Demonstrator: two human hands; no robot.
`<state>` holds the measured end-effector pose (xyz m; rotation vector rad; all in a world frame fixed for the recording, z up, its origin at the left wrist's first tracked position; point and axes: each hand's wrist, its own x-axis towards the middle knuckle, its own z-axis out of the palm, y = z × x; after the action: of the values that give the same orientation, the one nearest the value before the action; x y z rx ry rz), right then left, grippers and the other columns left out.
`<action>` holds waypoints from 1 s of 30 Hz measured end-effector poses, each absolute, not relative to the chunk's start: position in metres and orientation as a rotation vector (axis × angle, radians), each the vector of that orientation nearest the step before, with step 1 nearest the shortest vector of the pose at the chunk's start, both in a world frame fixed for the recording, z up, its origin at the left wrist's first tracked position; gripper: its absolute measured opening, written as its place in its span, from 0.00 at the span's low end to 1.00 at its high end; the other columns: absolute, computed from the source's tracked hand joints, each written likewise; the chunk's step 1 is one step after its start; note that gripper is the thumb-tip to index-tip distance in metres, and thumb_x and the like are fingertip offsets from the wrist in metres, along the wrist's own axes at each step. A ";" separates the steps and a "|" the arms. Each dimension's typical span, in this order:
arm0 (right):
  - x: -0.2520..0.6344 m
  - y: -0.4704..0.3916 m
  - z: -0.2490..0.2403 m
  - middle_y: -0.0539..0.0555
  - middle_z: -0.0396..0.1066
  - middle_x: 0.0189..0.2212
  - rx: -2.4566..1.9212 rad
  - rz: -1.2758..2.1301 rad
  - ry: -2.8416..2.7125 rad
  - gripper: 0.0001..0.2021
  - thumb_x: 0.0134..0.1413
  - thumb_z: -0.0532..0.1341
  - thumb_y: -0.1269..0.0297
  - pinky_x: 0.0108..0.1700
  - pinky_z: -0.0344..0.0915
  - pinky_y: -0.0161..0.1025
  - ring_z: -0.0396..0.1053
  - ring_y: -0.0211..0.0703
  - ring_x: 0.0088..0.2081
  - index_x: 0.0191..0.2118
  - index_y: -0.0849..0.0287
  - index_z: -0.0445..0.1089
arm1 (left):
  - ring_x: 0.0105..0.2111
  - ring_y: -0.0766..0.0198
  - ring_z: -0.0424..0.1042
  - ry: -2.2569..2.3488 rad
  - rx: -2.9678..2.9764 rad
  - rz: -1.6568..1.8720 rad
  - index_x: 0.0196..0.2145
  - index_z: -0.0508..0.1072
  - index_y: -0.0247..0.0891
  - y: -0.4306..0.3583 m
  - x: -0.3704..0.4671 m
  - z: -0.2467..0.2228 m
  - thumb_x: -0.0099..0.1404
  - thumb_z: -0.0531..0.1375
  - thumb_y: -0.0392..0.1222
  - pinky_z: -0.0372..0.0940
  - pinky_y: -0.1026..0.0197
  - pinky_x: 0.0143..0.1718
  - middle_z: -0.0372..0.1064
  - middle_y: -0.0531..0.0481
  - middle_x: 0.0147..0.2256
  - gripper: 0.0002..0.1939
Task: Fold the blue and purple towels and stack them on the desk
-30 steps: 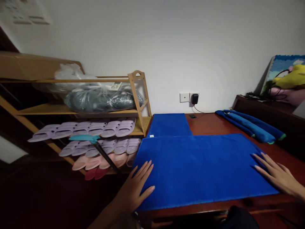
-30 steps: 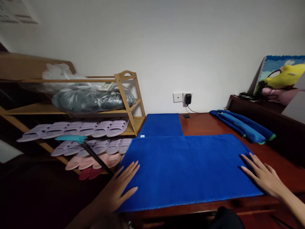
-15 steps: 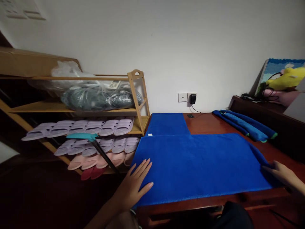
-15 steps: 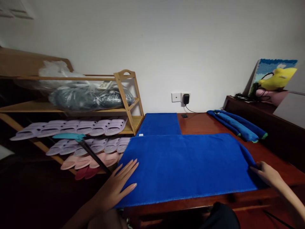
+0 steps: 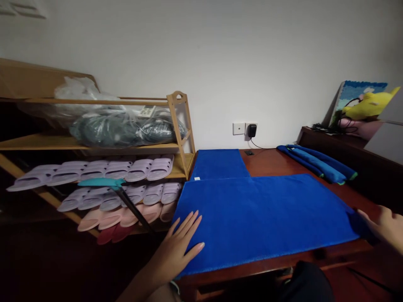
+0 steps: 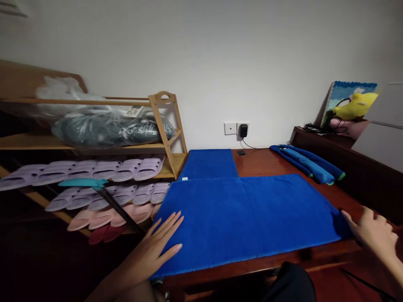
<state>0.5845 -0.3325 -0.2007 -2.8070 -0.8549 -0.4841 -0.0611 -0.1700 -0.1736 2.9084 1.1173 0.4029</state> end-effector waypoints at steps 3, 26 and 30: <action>0.520 -0.335 -0.188 0.67 0.61 0.55 -2.541 -0.521 -1.193 0.34 0.55 0.40 0.38 0.45 0.62 0.59 0.59 0.67 0.55 0.58 0.53 0.58 | 0.63 0.48 0.48 1.043 2.893 0.375 0.66 0.41 0.53 -0.180 -0.048 -0.148 0.67 0.53 0.53 0.49 0.39 0.59 0.44 0.49 0.65 0.35; 0.264 -0.341 -0.269 0.48 0.72 0.25 -1.714 0.454 -1.313 0.29 0.61 0.45 0.47 0.25 0.68 0.41 0.65 0.43 0.19 0.67 0.41 0.40 | 0.46 0.53 0.69 0.934 2.769 0.418 0.43 0.74 0.35 -0.068 0.151 -0.086 0.69 0.52 0.41 0.60 0.53 0.48 0.71 0.39 0.44 0.12; 0.249 -0.333 -0.271 0.46 0.72 0.23 -1.787 0.469 -1.241 0.28 0.61 0.46 0.47 0.25 0.68 0.36 0.67 0.40 0.18 0.66 0.40 0.44 | 0.48 0.51 0.67 1.059 2.747 0.389 0.44 0.72 0.31 -0.037 0.216 -0.122 0.68 0.54 0.39 0.60 0.52 0.47 0.69 0.34 0.45 0.11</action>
<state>0.2486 -0.3334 -0.2710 -1.7874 -1.2410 0.4686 0.2163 -0.0367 -0.1218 2.7471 1.0587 0.3887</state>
